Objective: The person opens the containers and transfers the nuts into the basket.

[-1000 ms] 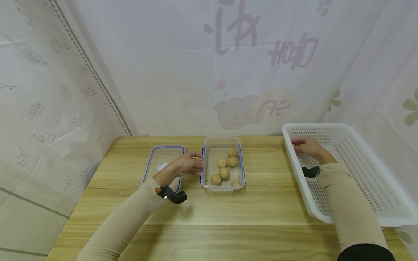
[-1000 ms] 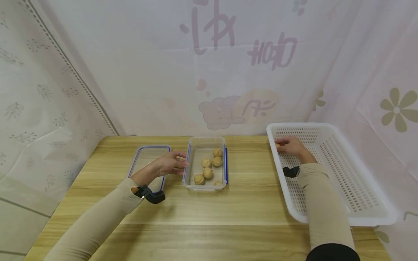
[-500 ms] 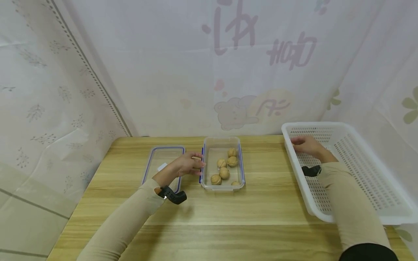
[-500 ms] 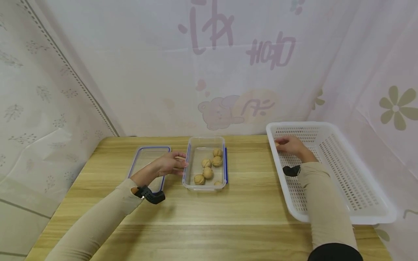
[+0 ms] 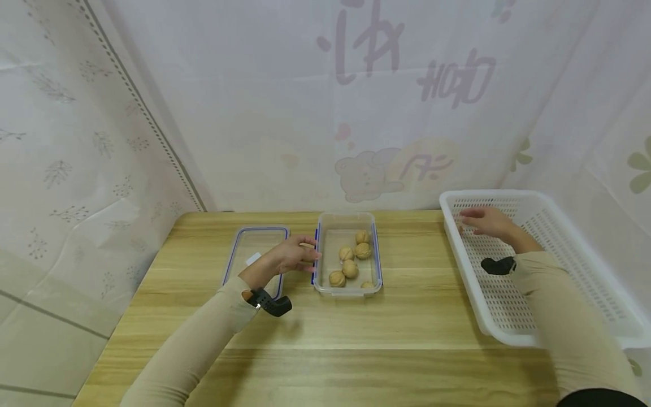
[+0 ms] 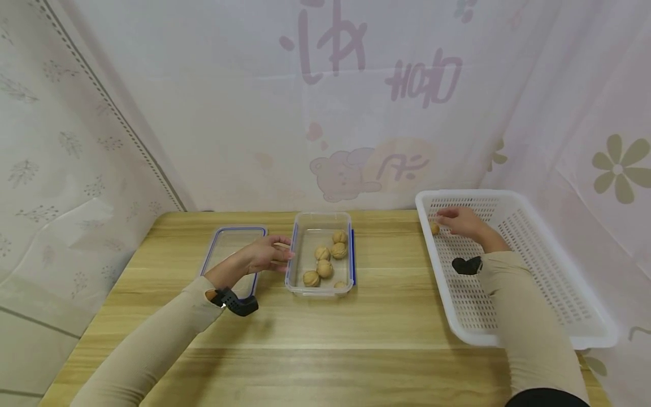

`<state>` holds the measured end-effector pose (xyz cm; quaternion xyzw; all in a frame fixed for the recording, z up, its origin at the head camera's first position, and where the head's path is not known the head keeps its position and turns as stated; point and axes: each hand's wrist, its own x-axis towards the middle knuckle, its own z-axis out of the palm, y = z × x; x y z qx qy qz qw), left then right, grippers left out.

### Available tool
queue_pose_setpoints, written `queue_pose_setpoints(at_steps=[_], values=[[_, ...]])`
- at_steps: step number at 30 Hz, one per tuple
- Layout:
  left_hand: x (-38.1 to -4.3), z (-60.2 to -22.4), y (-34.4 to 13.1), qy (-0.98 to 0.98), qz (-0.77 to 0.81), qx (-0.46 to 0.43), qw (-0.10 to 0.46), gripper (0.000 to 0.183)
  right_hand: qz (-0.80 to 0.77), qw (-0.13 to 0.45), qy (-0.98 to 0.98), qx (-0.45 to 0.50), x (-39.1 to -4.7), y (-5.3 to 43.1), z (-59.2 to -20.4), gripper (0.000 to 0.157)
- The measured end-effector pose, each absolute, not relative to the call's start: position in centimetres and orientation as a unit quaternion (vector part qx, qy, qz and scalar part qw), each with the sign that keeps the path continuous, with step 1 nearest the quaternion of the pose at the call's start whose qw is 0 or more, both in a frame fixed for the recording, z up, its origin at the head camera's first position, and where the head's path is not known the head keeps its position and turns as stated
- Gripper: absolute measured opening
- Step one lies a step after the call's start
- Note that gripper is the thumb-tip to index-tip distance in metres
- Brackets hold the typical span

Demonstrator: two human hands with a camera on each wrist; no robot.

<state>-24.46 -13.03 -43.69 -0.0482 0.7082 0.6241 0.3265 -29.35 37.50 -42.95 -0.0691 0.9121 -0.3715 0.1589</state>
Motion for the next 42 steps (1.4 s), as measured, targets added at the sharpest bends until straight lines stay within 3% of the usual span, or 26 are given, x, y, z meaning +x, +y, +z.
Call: queue_pose_setpoints(at_steps=[22,28,42], values=[[-24.6,-43.6,-12.9,0.708,0.623,-0.054,0.327,0.050,-0.310,0.123,0.936,-0.117,-27.5,38.1,-38.8,0.056],[-24.6,-43.6,-12.8,0.708,0.624,-0.056,0.327,0.052,-0.280,0.085,0.943,-0.159,-26.9,36.5,-37.4,0.053],[-24.5,-43.7,-12.8,0.707,0.626,-0.054,0.325,0.051,-0.273,0.091,0.935,-0.206,-25.8,31.7,-35.6,0.053]])
